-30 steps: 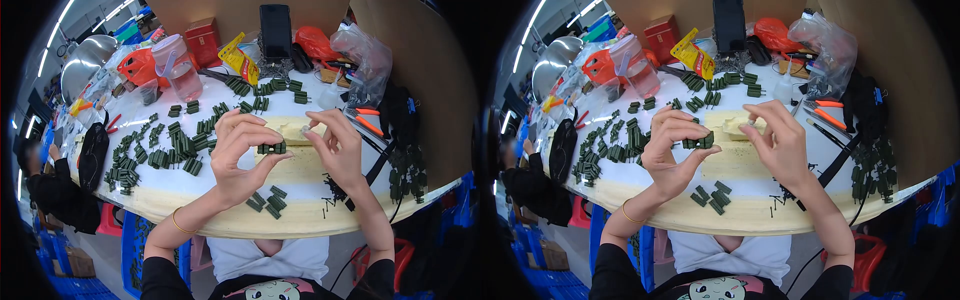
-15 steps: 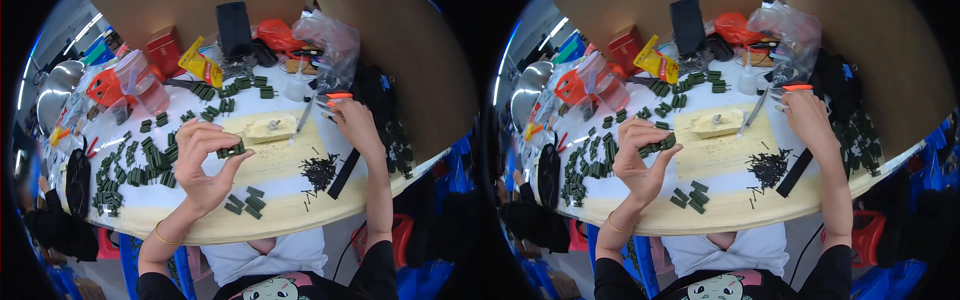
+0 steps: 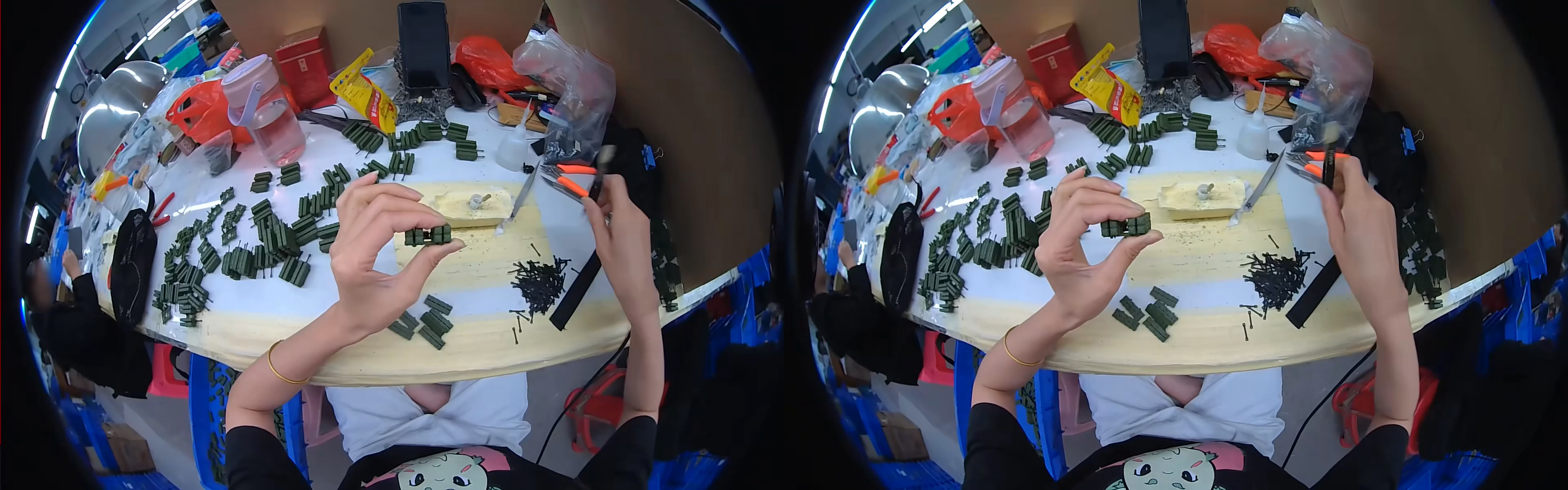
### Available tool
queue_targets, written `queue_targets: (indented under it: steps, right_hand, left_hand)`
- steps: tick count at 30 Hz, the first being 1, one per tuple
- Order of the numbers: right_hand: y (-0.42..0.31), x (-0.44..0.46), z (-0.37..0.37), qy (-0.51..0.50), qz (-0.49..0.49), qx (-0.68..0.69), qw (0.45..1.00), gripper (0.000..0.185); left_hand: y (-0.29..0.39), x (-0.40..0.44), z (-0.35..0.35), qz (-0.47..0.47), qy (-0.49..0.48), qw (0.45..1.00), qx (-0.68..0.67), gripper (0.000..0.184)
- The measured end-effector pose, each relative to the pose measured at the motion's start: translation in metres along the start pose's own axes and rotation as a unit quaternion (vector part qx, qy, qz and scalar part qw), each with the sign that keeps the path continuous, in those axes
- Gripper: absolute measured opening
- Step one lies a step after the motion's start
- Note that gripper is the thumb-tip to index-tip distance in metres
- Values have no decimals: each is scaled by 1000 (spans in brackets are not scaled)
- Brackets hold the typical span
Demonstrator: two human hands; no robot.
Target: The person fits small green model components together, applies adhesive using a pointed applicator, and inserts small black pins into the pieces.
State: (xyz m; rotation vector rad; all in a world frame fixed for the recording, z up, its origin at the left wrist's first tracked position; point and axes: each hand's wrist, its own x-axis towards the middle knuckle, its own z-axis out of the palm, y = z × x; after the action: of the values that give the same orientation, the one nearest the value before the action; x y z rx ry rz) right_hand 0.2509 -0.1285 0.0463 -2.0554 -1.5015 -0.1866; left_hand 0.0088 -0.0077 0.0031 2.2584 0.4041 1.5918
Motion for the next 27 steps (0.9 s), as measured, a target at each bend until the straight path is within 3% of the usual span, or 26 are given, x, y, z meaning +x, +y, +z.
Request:
queue_targets:
  steps: [2, 3, 5, 8, 10, 15, 27]
  right_hand:
    - [-22, -14, -4, 4, 31, 352, 936, 28]
    - [-34, -21, -6, 4, 30, 352, 936, 28]
    - [-58, -33, -5, 4, -6, 498, 867, 31]
    - [-72, -38, 13, 80, -60, 496, 862, 35]
    - [-72, -34, 15, 59, -225, 363, 902, 34]
    - [-79, -30, 23, 76, -257, 317, 910, 36]
    - [-78, -33, 33, 32, -140, 387, 911, 31]
  left_hand:
    - [1, 0, 1, 0, 0, 1000, 4, 24]
    - [1, 0, 1, 0, -1, 1000, 9, 24]
    - [1, -1, 1, 0, -4, 1000, 18, 23]
    - [4, -1, 0, -3, -8, 1000, 27, 23]
    - [6, 0, 0, -4, -11, 999, 34, 23]
    - [7, -1, 0, -2, -10, 999, 35, 24]
    - [2, -6, 6, 5, -24, 999, 39, 23]
